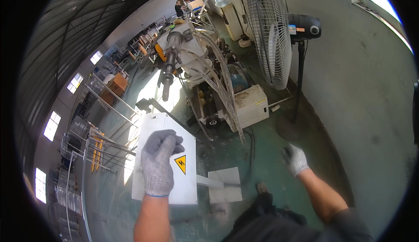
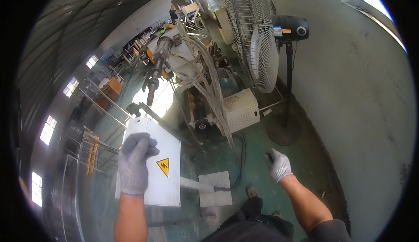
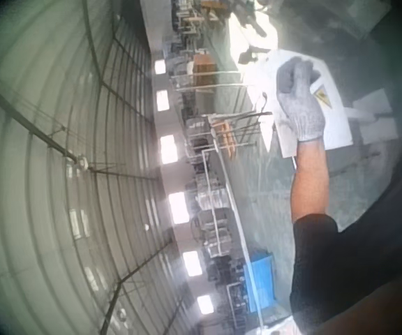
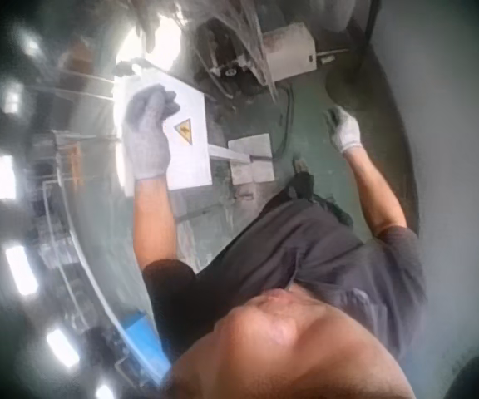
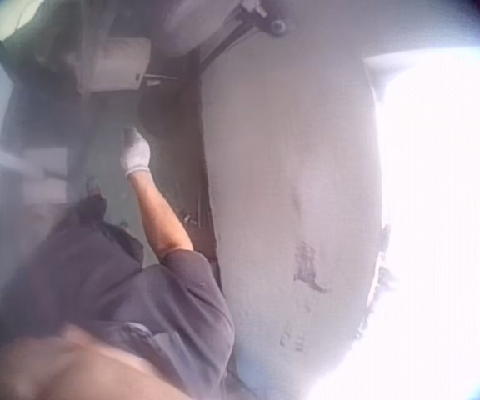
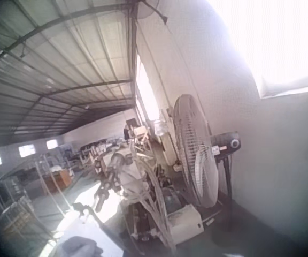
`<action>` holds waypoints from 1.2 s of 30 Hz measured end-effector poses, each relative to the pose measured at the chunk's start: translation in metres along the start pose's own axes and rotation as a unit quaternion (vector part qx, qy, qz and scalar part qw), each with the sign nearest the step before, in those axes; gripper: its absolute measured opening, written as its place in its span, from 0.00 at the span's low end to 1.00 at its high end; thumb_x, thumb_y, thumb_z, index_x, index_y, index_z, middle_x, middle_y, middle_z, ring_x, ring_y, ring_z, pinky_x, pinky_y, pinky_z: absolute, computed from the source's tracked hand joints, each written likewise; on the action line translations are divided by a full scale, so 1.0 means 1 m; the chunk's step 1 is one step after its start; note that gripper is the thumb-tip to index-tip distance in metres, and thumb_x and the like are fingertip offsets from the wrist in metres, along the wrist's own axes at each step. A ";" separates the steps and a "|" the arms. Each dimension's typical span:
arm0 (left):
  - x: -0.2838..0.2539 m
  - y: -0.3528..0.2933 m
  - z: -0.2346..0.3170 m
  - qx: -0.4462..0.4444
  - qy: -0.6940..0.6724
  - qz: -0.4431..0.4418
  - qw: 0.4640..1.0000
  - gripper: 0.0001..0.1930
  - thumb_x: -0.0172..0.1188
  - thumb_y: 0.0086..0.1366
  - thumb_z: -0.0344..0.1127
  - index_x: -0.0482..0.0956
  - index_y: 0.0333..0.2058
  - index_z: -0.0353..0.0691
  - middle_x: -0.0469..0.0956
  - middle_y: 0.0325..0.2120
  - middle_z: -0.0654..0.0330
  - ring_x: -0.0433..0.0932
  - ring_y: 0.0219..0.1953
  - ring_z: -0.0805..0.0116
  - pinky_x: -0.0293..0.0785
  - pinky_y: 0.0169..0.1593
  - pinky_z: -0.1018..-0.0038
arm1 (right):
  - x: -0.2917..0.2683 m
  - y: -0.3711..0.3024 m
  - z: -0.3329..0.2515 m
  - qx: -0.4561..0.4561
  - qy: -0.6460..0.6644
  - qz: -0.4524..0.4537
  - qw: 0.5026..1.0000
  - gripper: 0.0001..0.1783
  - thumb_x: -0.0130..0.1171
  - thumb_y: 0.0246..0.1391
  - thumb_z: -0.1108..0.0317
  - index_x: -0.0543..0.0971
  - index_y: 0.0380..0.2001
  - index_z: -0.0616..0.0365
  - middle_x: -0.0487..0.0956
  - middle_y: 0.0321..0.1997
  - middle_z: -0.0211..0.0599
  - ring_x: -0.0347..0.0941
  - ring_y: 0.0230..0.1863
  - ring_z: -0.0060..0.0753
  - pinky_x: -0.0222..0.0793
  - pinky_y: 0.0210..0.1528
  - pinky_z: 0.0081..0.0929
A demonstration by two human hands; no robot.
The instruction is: The person retrieves metal rods from a rack, places them into a bending machine, and operates the machine to bend the rods. The person then removes the bent rods and stacks them on a wooden table.
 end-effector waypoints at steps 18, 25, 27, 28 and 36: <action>-0.075 0.357 -0.097 -0.267 -0.011 0.088 0.960 0.28 0.63 0.84 0.53 0.78 0.64 0.31 0.84 0.49 0.50 0.87 0.51 0.47 0.87 0.58 0.48 | 0.135 0.463 -0.376 -0.355 0.087 -0.104 0.925 0.14 0.64 0.75 0.57 0.88 0.43 0.57 0.88 0.39 0.57 0.86 0.44 0.69 0.81 0.48 0.61; -0.079 0.406 -0.135 -0.316 -0.031 0.088 0.944 0.29 0.60 0.85 0.57 0.78 0.65 0.35 0.82 0.56 0.47 0.86 0.53 0.44 0.87 0.59 0.46 | 0.180 0.512 -0.425 -0.422 0.009 -0.160 0.892 0.14 0.63 0.75 0.56 0.88 0.41 0.54 0.88 0.34 0.56 0.87 0.40 0.68 0.82 0.47 0.62; -0.074 0.427 -0.147 -0.332 -0.068 0.050 0.939 0.28 0.55 0.87 0.59 0.79 0.65 0.38 0.83 0.55 0.50 0.87 0.52 0.46 0.88 0.58 0.49 | 0.188 0.518 -0.431 -0.444 -0.006 -0.177 0.878 0.14 0.63 0.74 0.57 0.88 0.41 0.55 0.88 0.34 0.56 0.86 0.40 0.68 0.82 0.46 0.61; -0.072 0.436 -0.152 -0.349 -0.084 0.036 0.933 0.28 0.52 0.88 0.60 0.79 0.64 0.40 0.84 0.55 0.51 0.87 0.52 0.48 0.88 0.57 0.50 | 0.191 0.520 -0.433 -0.442 -0.011 -0.186 0.877 0.14 0.63 0.74 0.57 0.88 0.41 0.55 0.88 0.34 0.56 0.86 0.40 0.68 0.82 0.46 0.61; -0.032 0.458 -0.159 -0.346 -0.138 -0.098 0.923 0.28 0.41 0.92 0.61 0.79 0.62 0.44 0.87 0.46 0.54 0.89 0.39 0.56 0.93 0.47 0.52 | 0.198 0.511 -0.452 -0.459 -0.091 -0.205 0.860 0.16 0.63 0.73 0.57 0.88 0.36 0.57 0.88 0.35 0.56 0.86 0.40 0.68 0.82 0.48 0.61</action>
Point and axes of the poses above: each hand's wrist, its own y-axis towards the middle knuckle, its own x-axis out of the palm, z = x × y, the point moved 3 cm from there along y, towards the middle knuckle
